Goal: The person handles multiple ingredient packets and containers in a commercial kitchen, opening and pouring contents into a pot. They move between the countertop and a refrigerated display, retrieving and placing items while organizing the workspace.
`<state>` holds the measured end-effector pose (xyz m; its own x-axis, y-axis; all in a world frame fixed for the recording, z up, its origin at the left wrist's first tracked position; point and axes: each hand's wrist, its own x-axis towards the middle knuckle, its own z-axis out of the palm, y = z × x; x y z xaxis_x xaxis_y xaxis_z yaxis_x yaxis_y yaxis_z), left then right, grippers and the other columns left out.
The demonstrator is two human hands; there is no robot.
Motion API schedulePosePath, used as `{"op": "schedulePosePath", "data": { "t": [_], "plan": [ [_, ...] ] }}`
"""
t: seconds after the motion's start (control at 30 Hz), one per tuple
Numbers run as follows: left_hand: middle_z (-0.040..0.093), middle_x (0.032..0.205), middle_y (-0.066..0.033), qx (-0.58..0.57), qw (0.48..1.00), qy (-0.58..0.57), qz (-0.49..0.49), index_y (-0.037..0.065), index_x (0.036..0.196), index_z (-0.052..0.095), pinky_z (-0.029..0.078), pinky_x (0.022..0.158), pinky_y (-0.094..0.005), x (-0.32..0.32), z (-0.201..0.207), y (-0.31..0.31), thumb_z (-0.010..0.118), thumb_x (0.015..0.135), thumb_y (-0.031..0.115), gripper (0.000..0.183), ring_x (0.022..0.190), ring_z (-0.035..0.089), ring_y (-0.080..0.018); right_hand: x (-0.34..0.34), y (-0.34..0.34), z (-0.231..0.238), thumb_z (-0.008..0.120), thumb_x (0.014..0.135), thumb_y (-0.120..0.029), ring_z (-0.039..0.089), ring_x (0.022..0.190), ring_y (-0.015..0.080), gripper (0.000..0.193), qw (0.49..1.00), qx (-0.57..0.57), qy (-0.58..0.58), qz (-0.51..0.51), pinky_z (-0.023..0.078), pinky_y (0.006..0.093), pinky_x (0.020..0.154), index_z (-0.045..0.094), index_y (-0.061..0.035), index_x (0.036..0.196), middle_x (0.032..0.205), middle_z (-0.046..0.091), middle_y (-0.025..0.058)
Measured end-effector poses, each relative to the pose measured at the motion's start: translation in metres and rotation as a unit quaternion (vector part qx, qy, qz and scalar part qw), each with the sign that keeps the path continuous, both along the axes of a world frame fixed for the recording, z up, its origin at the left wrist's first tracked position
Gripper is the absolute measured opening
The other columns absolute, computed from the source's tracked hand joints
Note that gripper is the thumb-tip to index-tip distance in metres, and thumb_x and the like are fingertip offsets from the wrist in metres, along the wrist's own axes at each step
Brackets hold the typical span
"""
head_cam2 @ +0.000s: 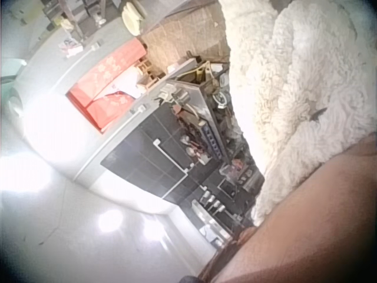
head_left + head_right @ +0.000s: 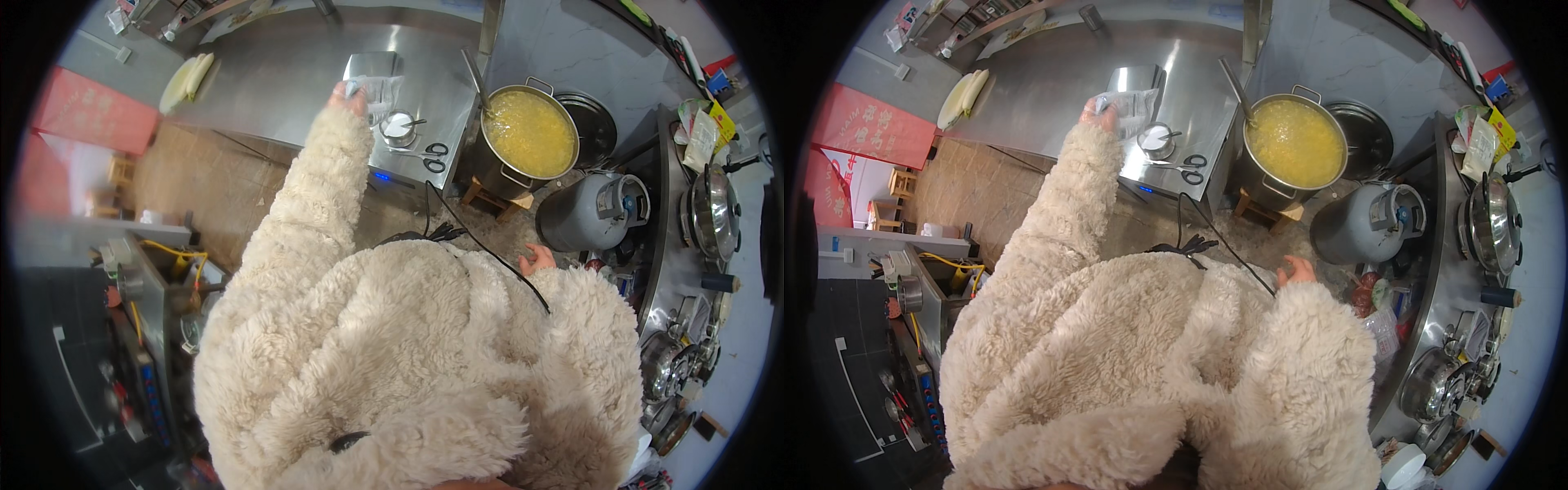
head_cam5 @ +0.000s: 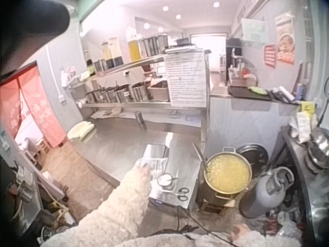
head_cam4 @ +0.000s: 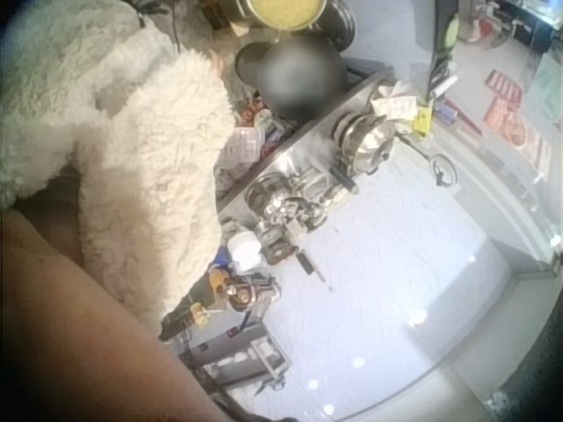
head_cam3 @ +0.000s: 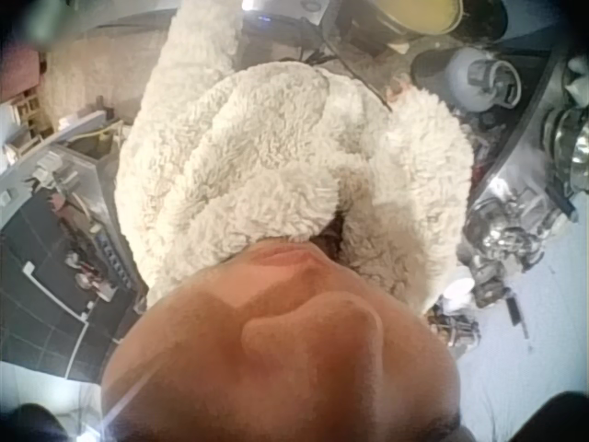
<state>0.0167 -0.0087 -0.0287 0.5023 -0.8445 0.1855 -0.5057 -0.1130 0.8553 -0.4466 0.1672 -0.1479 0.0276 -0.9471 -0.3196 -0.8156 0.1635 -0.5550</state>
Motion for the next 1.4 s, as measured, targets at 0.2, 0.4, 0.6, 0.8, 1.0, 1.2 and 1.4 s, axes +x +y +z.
{"op": "schedulePosePath", "data": {
  "t": [0.2, 0.4, 0.6, 0.8, 1.0, 1.2, 1.4],
  "plan": [
    [0.067, 0.091, -0.0107, -0.019, 1.000, 0.020, 0.004, 0.010, 0.107, 0.061, 0.047, 0.077, -0.0322, -0.005, -0.002, -0.008, 0.061, 0.083, 0.024, 0.028, 0.087, 0.063, -0.0220, -0.003, 0.000, -0.007, 0.067, 0.075, -0.028, 0.061, 0.081, 0.0213, 0.047, 1.000, -0.006, -0.002, 0.007, 0.050, 0.0353, 0.074, 0.057, -0.0081, 0.117, 0.115, 0.054, 0.0136],
    [0.066, 0.094, -0.0105, -0.019, 0.999, 0.046, -0.003, 0.011, 0.109, 0.060, 0.047, 0.079, -0.0326, -0.010, -0.005, -0.013, 0.060, 0.083, 0.026, 0.030, 0.090, 0.063, -0.0232, -0.006, 0.006, -0.007, 0.069, 0.074, -0.024, 0.061, 0.078, 0.0198, 0.045, 1.000, -0.025, 0.000, -0.007, 0.050, 0.0331, 0.073, 0.058, -0.0093, 0.115, 0.111, 0.056, 0.0121],
    [0.066, 0.099, -0.0114, 0.042, 0.999, -0.020, -0.005, 0.013, 0.113, 0.058, 0.046, 0.081, -0.0338, -0.013, 0.001, -0.015, 0.058, 0.084, 0.027, 0.032, 0.094, 0.062, -0.0254, -0.005, 0.010, -0.002, 0.068, 0.072, -0.018, 0.060, 0.081, 0.0214, 0.039, 0.999, -0.044, -0.006, -0.028, 0.050, 0.0324, 0.074, 0.062, -0.0110, 0.109, 0.104, 0.058, 0.0087],
    [0.065, 0.103, -0.0124, 0.050, 0.998, 0.036, -0.015, 0.014, 0.115, 0.058, 0.045, 0.084, -0.0347, -0.024, 0.005, -0.008, 0.058, 0.085, 0.030, 0.034, 0.098, 0.060, -0.0268, 0.000, 0.006, 0.009, 0.068, 0.073, -0.018, 0.060, 0.082, 0.0218, 0.040, 0.999, -0.018, 0.007, -0.030, 0.049, 0.0328, 0.075, 0.061, -0.0103, 0.111, 0.106, 0.057, 0.0090],
    [0.064, 0.104, -0.0111, 0.072, 0.995, 0.064, -0.017, 0.014, 0.117, 0.056, 0.045, 0.084, -0.0352, -0.024, 0.006, -0.003, 0.058, 0.086, 0.036, 0.038, 0.099, 0.060, -0.0268, 0.001, 0.002, 0.012, 0.067, 0.075, -0.022, 0.060, 0.083, 0.0214, 0.043, 1.000, 0.008, 0.010, -0.029, 0.049, 0.0339, 0.076, 0.059, -0.0089, 0.115, 0.110, 0.055, 0.0103],
    [0.065, 0.103, -0.0105, 0.063, 0.995, 0.072, -0.004, 0.016, 0.115, 0.057, 0.045, 0.084, -0.0347, -0.021, -0.006, 0.002, 0.059, 0.085, 0.035, 0.035, 0.098, 0.060, -0.0247, -0.003, -0.002, 0.005, 0.066, 0.077, -0.028, 0.060, 0.084, 0.0200, 0.049, 0.999, 0.034, 0.014, -0.001, 0.049, 0.0348, 0.077, 0.055, -0.0081, 0.120, 0.118, 0.052, 0.0125],
    [0.066, 0.099, -0.0092, 0.043, 0.994, 0.100, -0.012, 0.017, 0.114, 0.058, 0.045, 0.083, -0.0338, -0.017, -0.013, 0.008, 0.060, 0.085, 0.034, 0.034, 0.096, 0.061, -0.0232, -0.003, -0.004, 0.002, 0.066, 0.077, -0.027, 0.061, 0.083, 0.0198, 0.047, 1.000, 0.026, 0.010, 0.001, 0.049, 0.0347, 0.077, 0.056, -0.0085, 0.119, 0.117, 0.052, 0.0123]
  ]
}}
